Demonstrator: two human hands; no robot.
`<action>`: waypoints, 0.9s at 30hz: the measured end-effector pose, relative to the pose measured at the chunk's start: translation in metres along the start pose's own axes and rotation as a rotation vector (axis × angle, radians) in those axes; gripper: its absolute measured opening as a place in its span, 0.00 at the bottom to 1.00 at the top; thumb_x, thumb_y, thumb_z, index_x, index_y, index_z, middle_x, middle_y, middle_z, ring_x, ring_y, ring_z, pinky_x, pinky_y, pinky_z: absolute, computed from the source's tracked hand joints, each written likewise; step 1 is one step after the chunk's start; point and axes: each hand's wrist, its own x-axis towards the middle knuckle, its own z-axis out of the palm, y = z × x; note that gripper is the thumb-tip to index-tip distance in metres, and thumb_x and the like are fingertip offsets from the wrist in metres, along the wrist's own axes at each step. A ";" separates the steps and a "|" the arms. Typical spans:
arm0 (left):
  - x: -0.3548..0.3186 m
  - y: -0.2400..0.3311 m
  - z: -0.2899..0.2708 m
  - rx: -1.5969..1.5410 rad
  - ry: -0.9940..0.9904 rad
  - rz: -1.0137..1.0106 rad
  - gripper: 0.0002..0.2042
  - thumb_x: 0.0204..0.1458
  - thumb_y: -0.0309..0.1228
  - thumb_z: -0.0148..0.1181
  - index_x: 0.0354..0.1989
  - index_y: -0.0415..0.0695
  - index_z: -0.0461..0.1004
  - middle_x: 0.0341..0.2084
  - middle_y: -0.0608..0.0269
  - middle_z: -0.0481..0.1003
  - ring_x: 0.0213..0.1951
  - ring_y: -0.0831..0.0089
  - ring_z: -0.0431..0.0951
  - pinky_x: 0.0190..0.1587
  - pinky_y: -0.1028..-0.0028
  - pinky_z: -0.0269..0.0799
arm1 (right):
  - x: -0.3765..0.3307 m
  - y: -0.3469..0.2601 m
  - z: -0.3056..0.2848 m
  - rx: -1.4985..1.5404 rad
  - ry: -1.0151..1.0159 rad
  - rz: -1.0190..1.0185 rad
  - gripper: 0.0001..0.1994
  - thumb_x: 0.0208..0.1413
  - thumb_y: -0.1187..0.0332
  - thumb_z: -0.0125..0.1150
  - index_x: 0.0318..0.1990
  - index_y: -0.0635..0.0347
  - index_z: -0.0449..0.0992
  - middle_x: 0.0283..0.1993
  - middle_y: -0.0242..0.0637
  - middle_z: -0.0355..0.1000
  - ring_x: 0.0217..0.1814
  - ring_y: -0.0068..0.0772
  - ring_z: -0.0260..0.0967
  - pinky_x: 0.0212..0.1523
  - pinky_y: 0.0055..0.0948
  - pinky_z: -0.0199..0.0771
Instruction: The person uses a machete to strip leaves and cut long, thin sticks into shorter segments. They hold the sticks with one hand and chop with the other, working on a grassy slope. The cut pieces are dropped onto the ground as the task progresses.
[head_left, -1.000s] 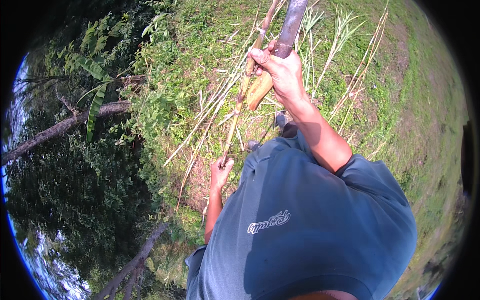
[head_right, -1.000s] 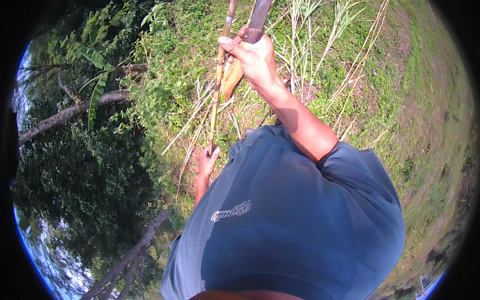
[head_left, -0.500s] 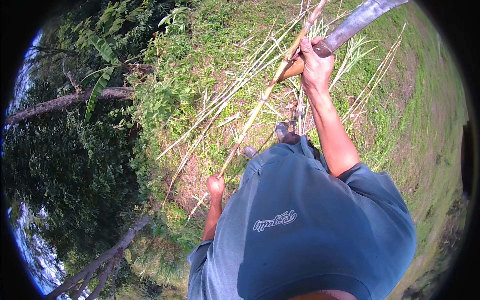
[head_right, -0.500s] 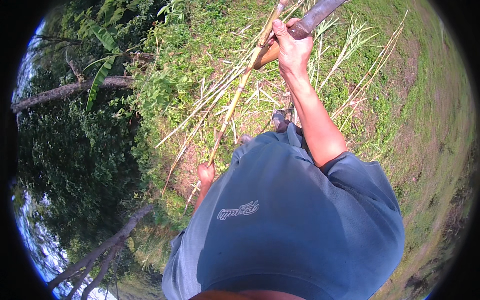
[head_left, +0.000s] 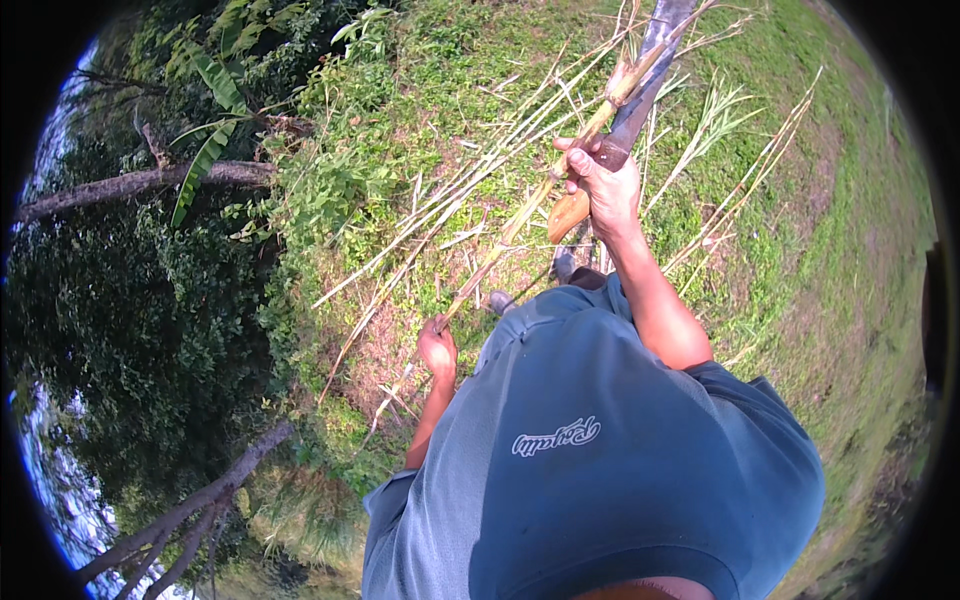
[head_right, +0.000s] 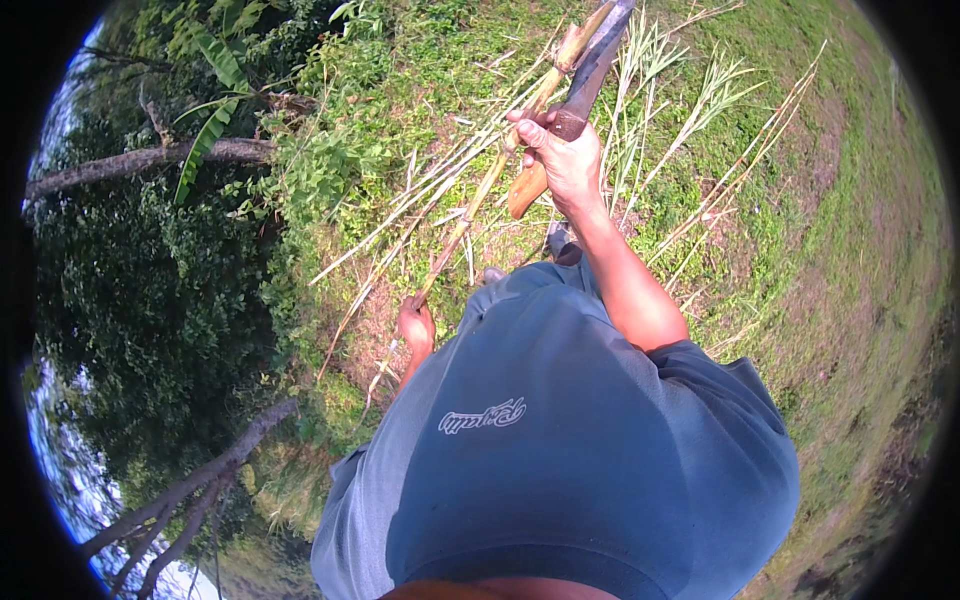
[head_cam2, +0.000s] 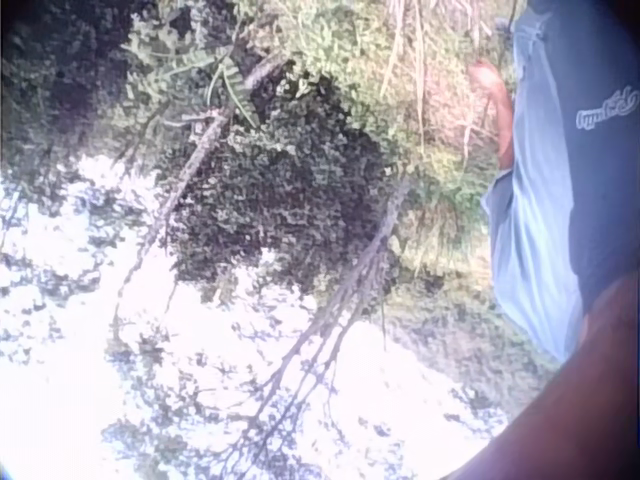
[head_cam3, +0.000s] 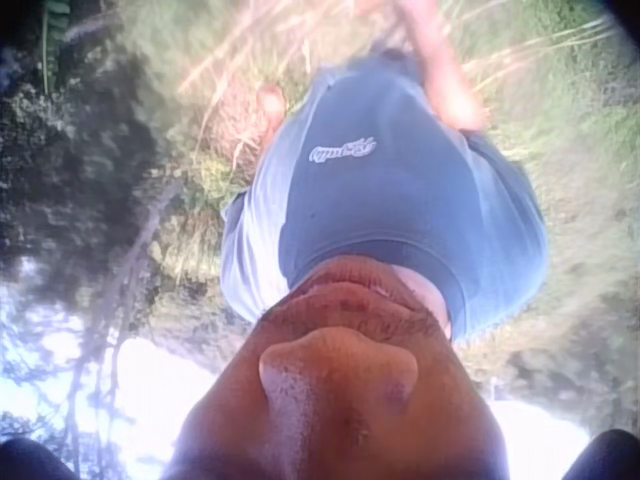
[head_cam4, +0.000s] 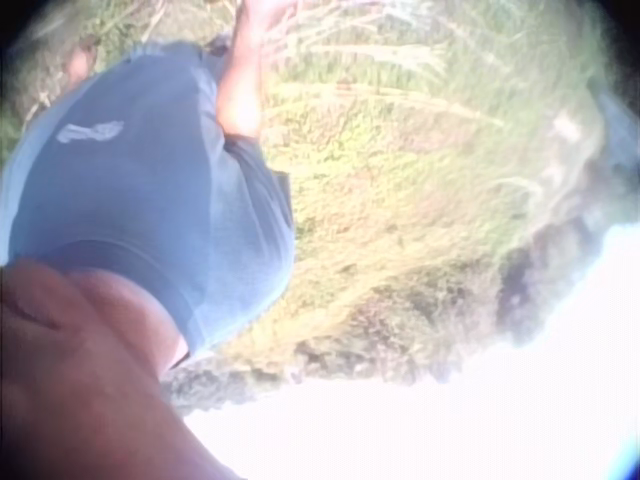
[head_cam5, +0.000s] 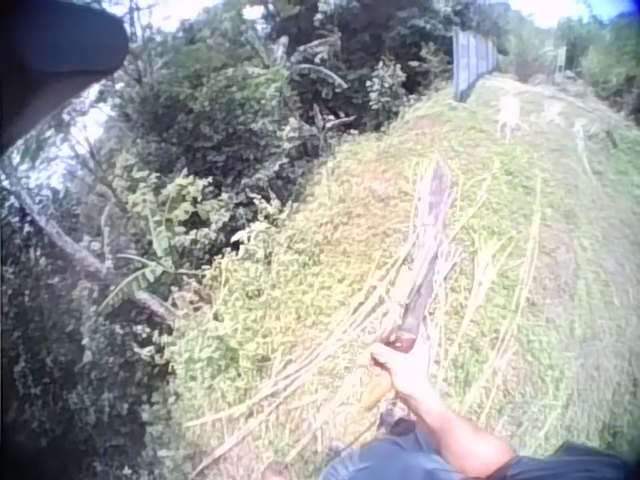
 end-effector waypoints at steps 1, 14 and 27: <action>0.000 -0.003 0.004 0.014 0.046 0.136 0.17 0.56 0.41 0.59 0.26 0.39 0.70 0.17 0.50 0.67 0.20 0.57 0.63 0.26 0.61 0.61 | -0.001 0.002 0.001 0.008 0.031 0.018 0.16 0.52 0.68 0.70 0.39 0.59 0.65 0.38 0.46 0.76 0.27 0.23 0.69 0.26 0.22 0.72; 0.050 0.281 -0.037 -0.648 -0.158 0.637 0.11 0.54 0.27 0.63 0.44 0.37 0.76 0.30 0.59 0.76 0.33 0.74 0.77 0.38 0.75 0.74 | -0.006 0.000 0.001 0.017 -0.080 0.012 0.13 0.56 0.73 0.64 0.40 0.58 0.63 0.41 0.50 0.75 0.27 0.20 0.66 0.28 0.21 0.72; 0.120 0.195 0.003 -1.096 0.180 -0.251 0.05 0.60 0.28 0.54 0.39 0.39 0.69 0.18 0.69 0.65 0.17 0.81 0.64 0.20 0.78 0.65 | -0.009 -0.003 -0.011 0.100 -0.017 0.014 0.12 0.56 0.75 0.62 0.41 0.58 0.62 0.40 0.49 0.73 0.27 0.21 0.63 0.29 0.23 0.71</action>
